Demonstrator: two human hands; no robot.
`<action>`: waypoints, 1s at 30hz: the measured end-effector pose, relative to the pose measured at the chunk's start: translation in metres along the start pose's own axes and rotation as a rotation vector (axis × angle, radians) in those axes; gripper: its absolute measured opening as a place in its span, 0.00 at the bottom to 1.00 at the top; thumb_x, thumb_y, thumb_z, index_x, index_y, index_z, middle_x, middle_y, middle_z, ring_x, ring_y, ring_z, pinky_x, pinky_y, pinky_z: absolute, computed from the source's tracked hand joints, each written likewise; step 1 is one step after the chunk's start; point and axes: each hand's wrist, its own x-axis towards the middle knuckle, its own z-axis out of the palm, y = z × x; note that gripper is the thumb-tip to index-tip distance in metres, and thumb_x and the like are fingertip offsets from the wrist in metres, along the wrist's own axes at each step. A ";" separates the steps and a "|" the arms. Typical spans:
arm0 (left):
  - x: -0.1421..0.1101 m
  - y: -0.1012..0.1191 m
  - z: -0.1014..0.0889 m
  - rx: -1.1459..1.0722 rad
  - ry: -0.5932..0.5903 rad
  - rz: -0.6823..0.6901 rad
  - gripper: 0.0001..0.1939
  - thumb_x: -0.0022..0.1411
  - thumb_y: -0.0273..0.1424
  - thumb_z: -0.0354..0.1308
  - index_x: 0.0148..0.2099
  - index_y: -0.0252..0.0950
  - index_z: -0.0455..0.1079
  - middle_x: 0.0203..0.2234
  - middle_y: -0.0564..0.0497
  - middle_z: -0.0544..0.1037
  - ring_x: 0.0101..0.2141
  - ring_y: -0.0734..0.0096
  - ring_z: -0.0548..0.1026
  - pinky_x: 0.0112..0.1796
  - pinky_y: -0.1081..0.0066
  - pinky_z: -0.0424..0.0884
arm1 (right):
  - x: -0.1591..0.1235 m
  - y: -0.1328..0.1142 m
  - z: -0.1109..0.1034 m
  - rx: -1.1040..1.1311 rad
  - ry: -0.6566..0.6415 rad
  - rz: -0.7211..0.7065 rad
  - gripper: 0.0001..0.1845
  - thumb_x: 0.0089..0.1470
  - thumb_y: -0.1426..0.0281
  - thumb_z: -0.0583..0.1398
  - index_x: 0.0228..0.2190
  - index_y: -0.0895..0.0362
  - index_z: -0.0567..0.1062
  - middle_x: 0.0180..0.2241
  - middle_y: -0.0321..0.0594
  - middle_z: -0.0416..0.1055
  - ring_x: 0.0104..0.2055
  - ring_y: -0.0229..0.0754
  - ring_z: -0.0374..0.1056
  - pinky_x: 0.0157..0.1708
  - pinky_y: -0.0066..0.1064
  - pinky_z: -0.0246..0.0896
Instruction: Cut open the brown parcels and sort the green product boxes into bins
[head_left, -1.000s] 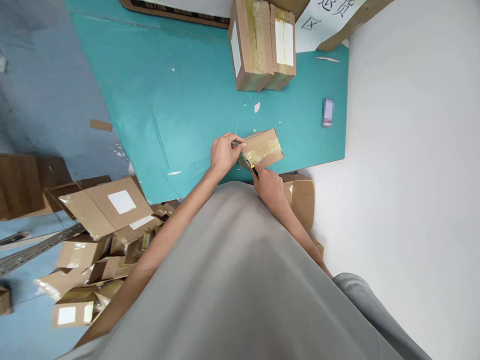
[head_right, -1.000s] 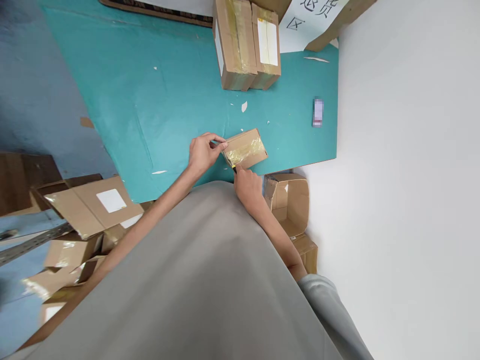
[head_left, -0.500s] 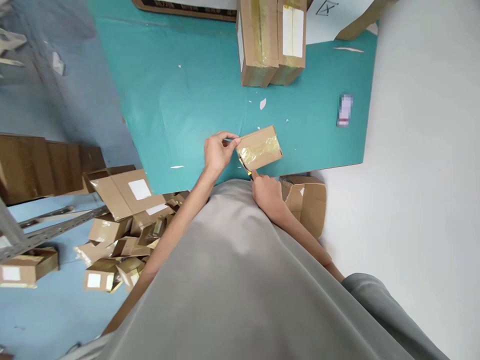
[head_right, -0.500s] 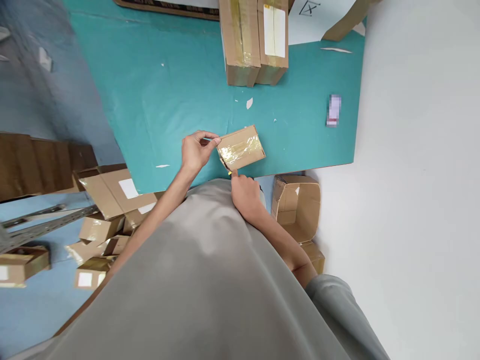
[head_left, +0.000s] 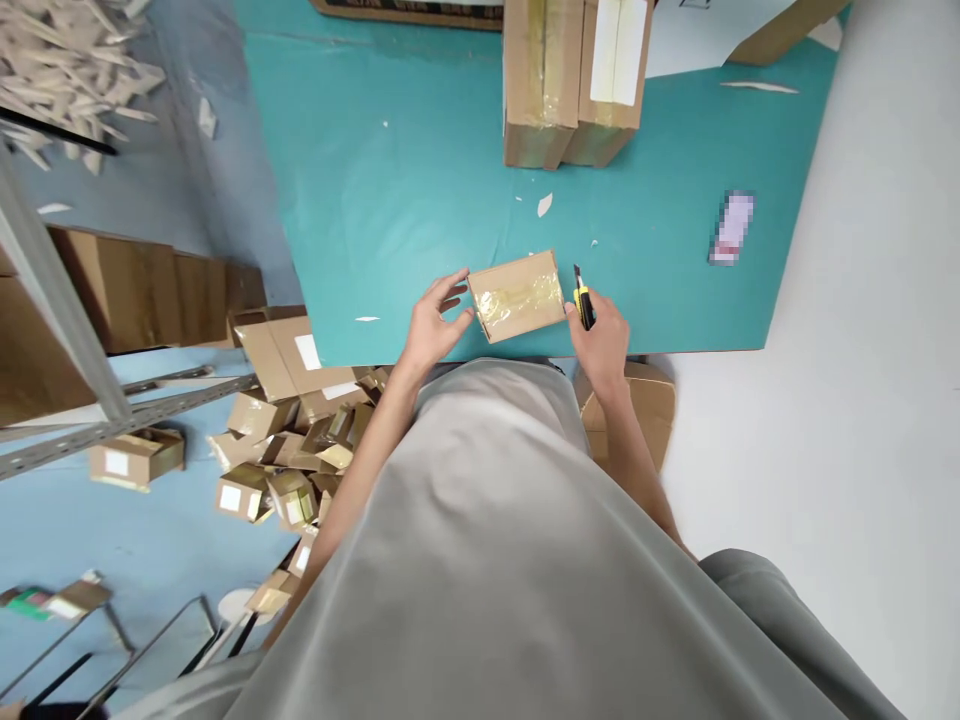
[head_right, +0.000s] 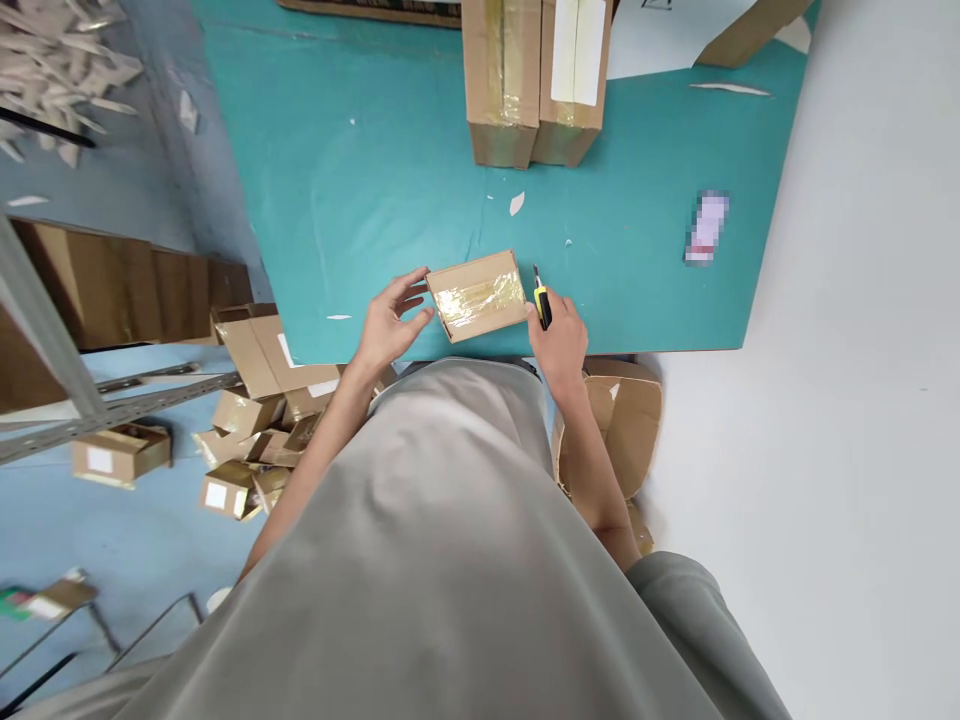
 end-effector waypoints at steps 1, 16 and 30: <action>-0.001 0.000 0.000 -0.008 0.004 -0.004 0.37 0.68 0.45 0.65 0.76 0.43 0.68 0.69 0.38 0.74 0.65 0.50 0.78 0.64 0.51 0.75 | 0.006 0.007 0.005 0.027 -0.023 -0.005 0.27 0.76 0.53 0.54 0.60 0.56 0.80 0.54 0.55 0.82 0.54 0.57 0.77 0.56 0.43 0.69; 0.015 0.004 0.007 0.005 -0.010 -0.017 0.40 0.66 0.43 0.66 0.77 0.45 0.69 0.72 0.40 0.75 0.68 0.48 0.76 0.65 0.46 0.75 | -0.008 0.018 0.025 0.141 -0.073 0.026 0.23 0.75 0.53 0.54 0.48 0.55 0.80 0.43 0.49 0.83 0.43 0.51 0.74 0.46 0.36 0.65; 0.031 0.023 -0.018 0.482 -0.127 0.153 0.37 0.64 0.30 0.66 0.75 0.41 0.73 0.69 0.46 0.79 0.69 0.44 0.76 0.71 0.48 0.71 | -0.010 0.017 0.026 0.183 -0.053 0.066 0.21 0.74 0.53 0.56 0.46 0.55 0.81 0.38 0.47 0.82 0.41 0.51 0.75 0.45 0.34 0.62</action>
